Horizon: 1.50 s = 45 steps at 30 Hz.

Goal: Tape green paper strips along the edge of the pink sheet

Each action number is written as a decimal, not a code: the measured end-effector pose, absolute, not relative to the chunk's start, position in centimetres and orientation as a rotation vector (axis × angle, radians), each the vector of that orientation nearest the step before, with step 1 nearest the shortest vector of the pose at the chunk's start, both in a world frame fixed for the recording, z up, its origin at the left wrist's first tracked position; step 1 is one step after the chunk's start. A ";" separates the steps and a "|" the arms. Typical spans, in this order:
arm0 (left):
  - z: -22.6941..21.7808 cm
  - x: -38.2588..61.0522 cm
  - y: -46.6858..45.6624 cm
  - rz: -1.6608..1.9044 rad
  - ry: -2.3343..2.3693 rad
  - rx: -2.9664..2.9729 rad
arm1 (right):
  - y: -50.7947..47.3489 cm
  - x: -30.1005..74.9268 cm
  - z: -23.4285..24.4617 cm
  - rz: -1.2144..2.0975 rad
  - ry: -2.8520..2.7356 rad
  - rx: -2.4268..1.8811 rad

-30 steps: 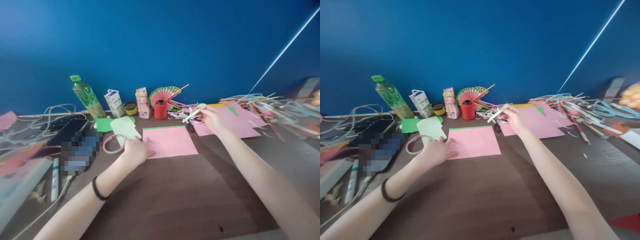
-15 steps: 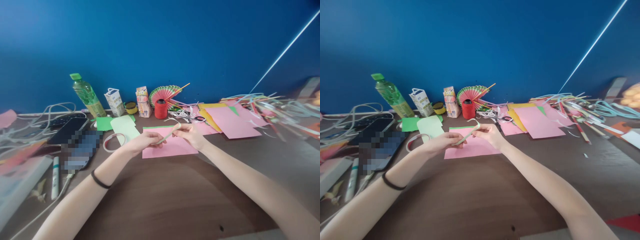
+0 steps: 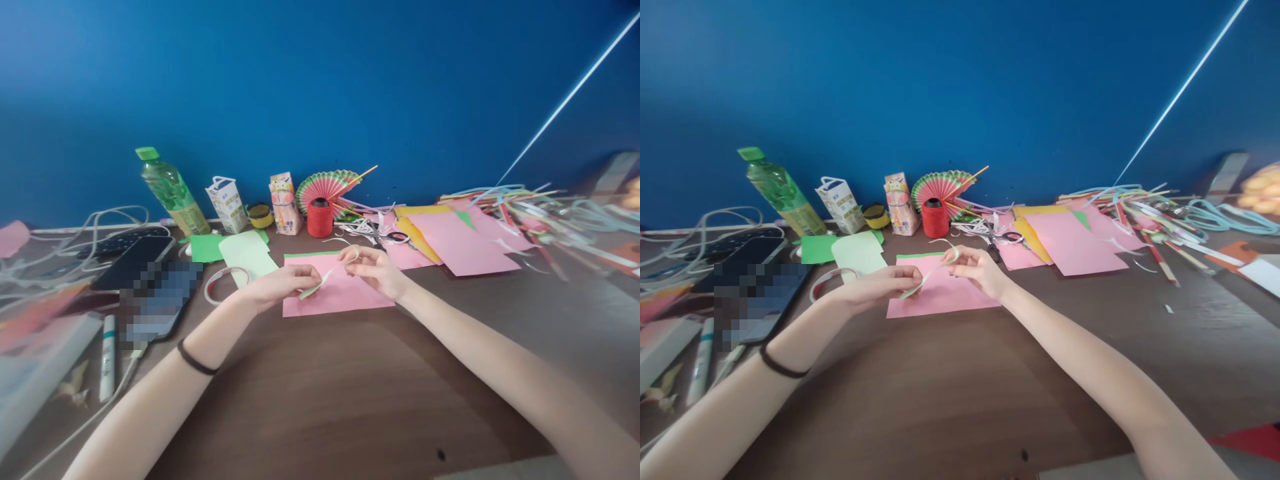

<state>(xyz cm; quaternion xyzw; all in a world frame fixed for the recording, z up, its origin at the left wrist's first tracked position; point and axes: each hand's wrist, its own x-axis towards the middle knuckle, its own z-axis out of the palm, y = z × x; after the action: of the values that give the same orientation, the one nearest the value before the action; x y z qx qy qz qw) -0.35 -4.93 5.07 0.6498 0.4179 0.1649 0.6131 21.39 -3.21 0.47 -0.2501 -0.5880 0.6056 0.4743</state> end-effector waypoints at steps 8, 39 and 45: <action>5.5 -1.5 -4.0 0.319 1.116 1.789 | -2.4 22.3 0.8 1.766 -1.309 -0.580; 5.1 -3.5 -3.1 -0.082 1.276 2.070 | -1.5 24.7 1.8 1.681 -1.957 -1.064; 6.1 -4.1 -3.4 -0.204 1.229 1.962 | -1.7 24.4 1.7 1.735 -1.996 -1.017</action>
<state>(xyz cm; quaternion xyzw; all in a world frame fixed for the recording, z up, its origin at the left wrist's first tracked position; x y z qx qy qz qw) -4.08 -3.42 6.10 0.7746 0.4853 -0.0804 0.3974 24.40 -1.74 1.65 -0.3545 -0.6963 0.6049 0.1535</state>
